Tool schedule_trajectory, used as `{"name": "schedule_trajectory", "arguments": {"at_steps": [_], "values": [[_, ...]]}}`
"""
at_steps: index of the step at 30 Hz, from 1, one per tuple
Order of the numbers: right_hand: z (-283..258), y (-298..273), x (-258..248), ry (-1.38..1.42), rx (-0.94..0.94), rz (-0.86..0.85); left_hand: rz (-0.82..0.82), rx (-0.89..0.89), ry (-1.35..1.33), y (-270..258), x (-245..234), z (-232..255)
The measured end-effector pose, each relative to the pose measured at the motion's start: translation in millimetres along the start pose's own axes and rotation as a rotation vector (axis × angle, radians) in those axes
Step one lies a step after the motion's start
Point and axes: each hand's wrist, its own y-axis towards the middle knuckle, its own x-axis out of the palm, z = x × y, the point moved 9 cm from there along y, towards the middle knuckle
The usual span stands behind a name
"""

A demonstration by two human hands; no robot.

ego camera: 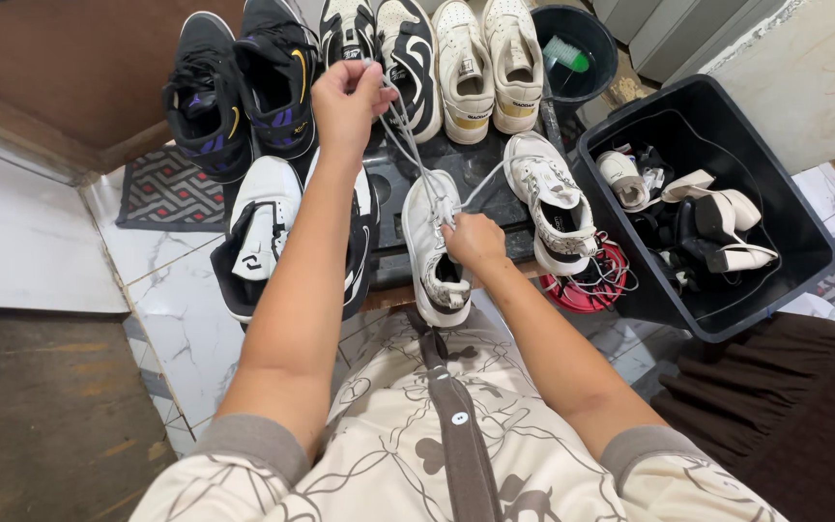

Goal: The person unlaces a white sneaker, removes the laces, and then re-laces the same shoe. They then pick up a black sneaker and begin lacing it. The task involves handling shoe laces and multiple sneakers on a small table.

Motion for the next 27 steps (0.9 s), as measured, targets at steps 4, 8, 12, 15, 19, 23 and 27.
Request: {"name": "schedule_trajectory", "arguments": {"at_steps": [4,8,12,15,19,23,27], "values": [[1,-3,-2,0.005,-0.009,0.02,-0.009,-0.03,0.651,-26,-6,-42],[-4,-3,-2,-0.028,-0.026,0.024,-0.373,-0.414,1.044,-90,3,-132],[-5,-9,-5,-0.017,-0.036,0.051,-0.149,-0.301,1.051,-119,2,-147],[-5,-11,-5,-0.011,-0.033,0.057,-0.07,-0.183,0.922,-121,9,-144],[-7,-11,-4,-0.013,-0.049,0.057,-0.012,-0.046,0.988,-110,19,-127],[-7,-11,-3,-0.027,-0.044,0.058,-0.093,-0.175,0.976,-118,17,-134],[-4,-13,-3,-0.022,-0.045,0.061,-0.097,-0.149,0.862,-124,12,-152]]}}
